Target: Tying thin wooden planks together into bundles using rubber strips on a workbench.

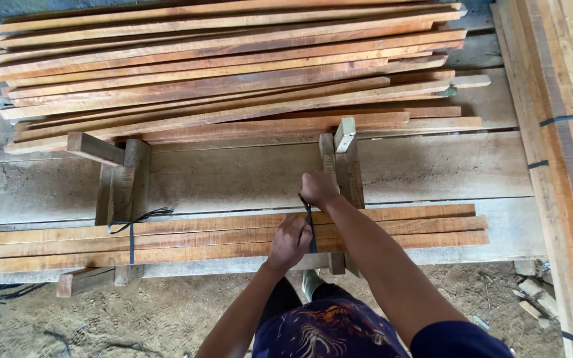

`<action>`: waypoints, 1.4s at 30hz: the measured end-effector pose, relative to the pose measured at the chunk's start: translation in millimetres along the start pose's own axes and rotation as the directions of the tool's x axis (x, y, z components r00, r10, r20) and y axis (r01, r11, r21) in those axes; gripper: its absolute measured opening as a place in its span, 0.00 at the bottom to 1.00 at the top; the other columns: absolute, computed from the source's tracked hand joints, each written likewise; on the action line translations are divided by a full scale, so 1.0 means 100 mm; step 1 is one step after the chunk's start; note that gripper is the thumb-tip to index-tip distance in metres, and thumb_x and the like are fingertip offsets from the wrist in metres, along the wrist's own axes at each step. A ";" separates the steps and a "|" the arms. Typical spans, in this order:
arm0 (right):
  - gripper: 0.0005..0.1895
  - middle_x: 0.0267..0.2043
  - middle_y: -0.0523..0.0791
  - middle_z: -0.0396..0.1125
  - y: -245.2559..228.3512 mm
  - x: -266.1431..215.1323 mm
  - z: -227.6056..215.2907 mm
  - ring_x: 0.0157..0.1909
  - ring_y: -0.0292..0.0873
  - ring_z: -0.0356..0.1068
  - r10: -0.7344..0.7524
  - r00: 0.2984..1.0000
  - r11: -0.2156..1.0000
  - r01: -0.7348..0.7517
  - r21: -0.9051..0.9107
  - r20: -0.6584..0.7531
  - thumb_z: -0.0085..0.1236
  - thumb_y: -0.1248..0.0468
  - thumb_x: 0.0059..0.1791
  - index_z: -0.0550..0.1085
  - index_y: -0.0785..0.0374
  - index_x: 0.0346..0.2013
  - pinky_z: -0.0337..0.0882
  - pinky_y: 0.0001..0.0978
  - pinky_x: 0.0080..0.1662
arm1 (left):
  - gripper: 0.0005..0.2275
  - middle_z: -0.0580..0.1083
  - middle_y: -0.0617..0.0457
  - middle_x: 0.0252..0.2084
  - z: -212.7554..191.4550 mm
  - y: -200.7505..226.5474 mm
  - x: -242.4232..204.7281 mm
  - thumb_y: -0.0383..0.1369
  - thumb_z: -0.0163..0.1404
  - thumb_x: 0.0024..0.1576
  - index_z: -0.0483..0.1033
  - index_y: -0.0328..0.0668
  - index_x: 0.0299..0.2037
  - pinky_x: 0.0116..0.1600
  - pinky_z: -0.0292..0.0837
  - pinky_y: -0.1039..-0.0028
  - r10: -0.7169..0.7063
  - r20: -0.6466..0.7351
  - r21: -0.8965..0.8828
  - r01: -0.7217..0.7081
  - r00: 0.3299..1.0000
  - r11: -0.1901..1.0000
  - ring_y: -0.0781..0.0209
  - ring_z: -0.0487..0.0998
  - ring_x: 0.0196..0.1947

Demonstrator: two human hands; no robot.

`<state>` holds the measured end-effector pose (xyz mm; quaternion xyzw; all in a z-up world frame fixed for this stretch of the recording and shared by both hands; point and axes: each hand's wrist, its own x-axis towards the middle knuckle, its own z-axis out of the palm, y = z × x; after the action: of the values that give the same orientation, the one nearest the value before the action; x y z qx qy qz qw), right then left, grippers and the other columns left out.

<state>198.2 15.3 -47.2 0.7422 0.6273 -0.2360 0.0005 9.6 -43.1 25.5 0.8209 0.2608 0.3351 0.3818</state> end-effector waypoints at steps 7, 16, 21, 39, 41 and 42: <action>0.17 0.35 0.49 0.75 -0.06 -0.08 0.01 0.45 0.55 0.77 0.049 0.994 0.985 -0.064 -0.159 -0.098 0.42 0.59 0.48 0.80 0.59 0.30 0.75 0.50 0.47 | 0.14 0.61 0.53 0.21 0.09 -0.26 -0.11 0.34 0.42 0.65 0.66 0.48 0.25 0.27 0.66 0.67 -0.016 0.000 -0.132 0.016 1.000 0.991 0.48 0.66 0.19; 0.13 0.42 0.50 0.72 -0.07 -0.24 0.19 0.54 0.53 0.69 0.294 0.887 0.922 -0.361 -0.137 -0.356 0.52 0.57 0.52 0.80 0.61 0.34 0.66 0.48 0.55 | 0.06 0.69 0.33 0.41 -0.28 -0.37 -0.21 0.24 0.39 0.59 0.69 0.32 0.43 0.44 0.75 0.47 -0.219 -0.099 -0.229 0.192 0.971 0.954 0.33 0.80 0.39; 0.20 0.41 0.50 0.74 -0.17 -0.37 0.26 0.55 0.54 0.72 0.373 0.791 0.926 -0.348 0.145 -0.484 0.47 0.51 0.54 0.81 0.60 0.39 0.66 0.52 0.59 | 0.08 0.73 0.52 0.40 -0.77 -1.09 -0.44 0.29 0.47 0.55 0.74 0.48 0.44 0.46 0.73 0.63 0.066 -0.096 0.379 -0.024 0.993 0.925 0.48 0.79 0.39; 0.59 0.70 0.58 0.64 -0.92 -1.78 0.37 0.74 0.56 0.61 -0.247 0.607 0.940 -0.039 -0.338 -0.756 0.67 0.36 0.33 0.67 0.72 0.68 0.55 0.53 0.73 | 0.25 0.71 0.43 0.66 -2.80 -1.44 -1.21 0.50 0.44 0.61 0.72 0.49 0.64 0.72 0.61 0.57 -0.059 -0.062 0.767 0.086 0.996 0.636 0.46 0.68 0.69; 0.63 0.72 0.58 0.62 -0.84 -1.82 0.40 0.75 0.58 0.59 -0.266 0.669 0.925 -0.025 -0.378 -0.694 0.66 0.33 0.29 0.66 0.67 0.70 0.55 0.59 0.73 | 0.25 0.72 0.45 0.65 -2.75 -1.61 -1.24 0.51 0.43 0.60 0.72 0.50 0.64 0.71 0.61 0.58 0.000 -0.080 0.781 0.063 0.997 0.622 0.47 0.70 0.68; 0.67 0.74 0.57 0.60 -0.81 -1.84 0.42 0.76 0.59 0.58 -0.271 0.730 0.912 -0.013 -0.409 -0.627 0.65 0.30 0.26 0.64 0.62 0.72 0.55 0.65 0.72 | 0.26 0.72 0.47 0.64 -2.73 -1.69 -1.25 0.52 0.43 0.60 0.72 0.51 0.65 0.71 0.62 0.58 0.056 -0.086 0.795 0.034 0.995 0.606 0.49 0.71 0.67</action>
<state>89.2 -151.5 3.9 0.7150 0.6696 0.1765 -0.0960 -304.2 91.0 -22.0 0.8884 0.3966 0.2281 -0.0382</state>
